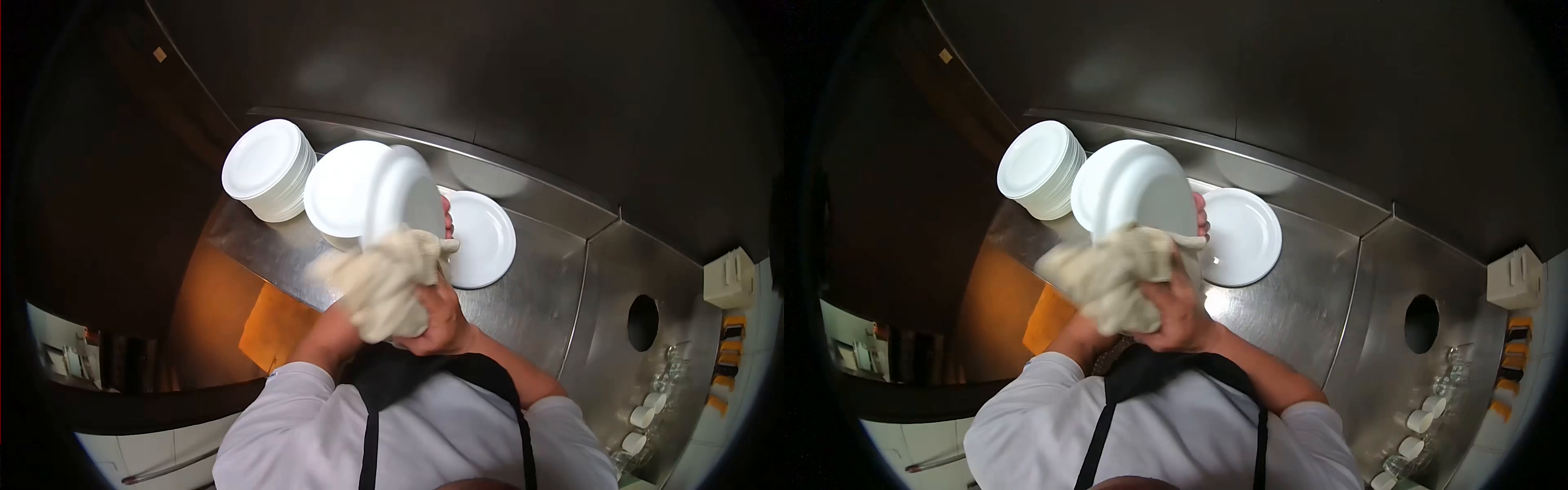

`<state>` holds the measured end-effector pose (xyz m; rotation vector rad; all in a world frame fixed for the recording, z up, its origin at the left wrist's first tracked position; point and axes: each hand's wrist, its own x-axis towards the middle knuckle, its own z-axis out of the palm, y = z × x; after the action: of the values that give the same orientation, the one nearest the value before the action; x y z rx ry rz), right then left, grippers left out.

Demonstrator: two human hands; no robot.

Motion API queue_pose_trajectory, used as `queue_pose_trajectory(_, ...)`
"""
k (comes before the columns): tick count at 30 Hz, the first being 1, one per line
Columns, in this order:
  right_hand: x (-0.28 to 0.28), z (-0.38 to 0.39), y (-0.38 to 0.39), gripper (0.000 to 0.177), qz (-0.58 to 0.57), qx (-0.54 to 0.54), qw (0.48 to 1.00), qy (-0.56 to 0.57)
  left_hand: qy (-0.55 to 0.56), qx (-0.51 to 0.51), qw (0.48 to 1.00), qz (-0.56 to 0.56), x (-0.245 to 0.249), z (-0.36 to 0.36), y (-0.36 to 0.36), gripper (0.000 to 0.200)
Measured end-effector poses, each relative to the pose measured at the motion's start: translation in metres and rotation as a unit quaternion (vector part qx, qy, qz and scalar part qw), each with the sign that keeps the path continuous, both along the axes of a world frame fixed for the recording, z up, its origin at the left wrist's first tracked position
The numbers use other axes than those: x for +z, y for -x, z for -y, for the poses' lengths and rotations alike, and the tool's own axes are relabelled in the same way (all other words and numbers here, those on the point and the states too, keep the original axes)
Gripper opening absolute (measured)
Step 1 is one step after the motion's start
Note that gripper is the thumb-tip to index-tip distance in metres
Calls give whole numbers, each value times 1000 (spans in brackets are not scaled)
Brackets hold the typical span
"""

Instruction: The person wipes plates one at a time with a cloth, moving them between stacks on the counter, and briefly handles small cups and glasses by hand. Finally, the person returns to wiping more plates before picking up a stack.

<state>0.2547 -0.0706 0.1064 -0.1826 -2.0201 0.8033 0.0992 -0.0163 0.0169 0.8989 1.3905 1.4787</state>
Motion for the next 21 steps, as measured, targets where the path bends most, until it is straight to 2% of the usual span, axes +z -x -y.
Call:
queue_pose_trajectory(1,38,-4,6,76,-15,-13,999,-45,5,-1,1000,0,0,4,2,47)
queue_pose_trajectory(4,61,-50,15,68,-67,-37,997,-28,11,6,1000,1,-8,18,-6,47)
queue_pose_trajectory(5,59,-58,18,63,-76,-34,988,130,15,12,1000,4,-10,24,-7,47)
queue_pose_trajectory(8,13,-66,13,62,20,-140,975,174,12,29,999,12,-7,28,4,47)
queue_pose_trajectory(10,-12,-40,13,66,-26,-57,981,182,11,38,999,16,-4,31,14,48)
queue_pose_trajectory(12,14,2,17,69,-64,-35,991,111,4,41,999,17,2,25,18,48)
queue_pose_trajectory(13,15,6,25,70,-55,0,998,36,3,38,999,16,7,23,20,48)
queue_pose_trajectory(14,16,7,28,72,-45,33,998,-38,1,35,999,14,9,16,16,48)
queue_pose_trajectory(15,44,2,24,71,6,55,997,-62,-1,32,999,12,11,9,10,48)
queue_pose_trajectory(16,62,-8,20,67,33,28,994,-96,1,31,1000,-5,12,2,-8,48)
queue_pose_trajectory(18,78,-42,23,60,-61,-42,995,-60,-2,34,999,-8,13,0,-18,48)
queue_pose_trajectory(19,74,-56,25,57,-91,8,986,139,-2,37,999,-15,14,0,-22,48)
queue_pose_trajectory(21,41,-73,23,53,-77,11,945,318,-8,51,998,-22,14,-2,-21,49)
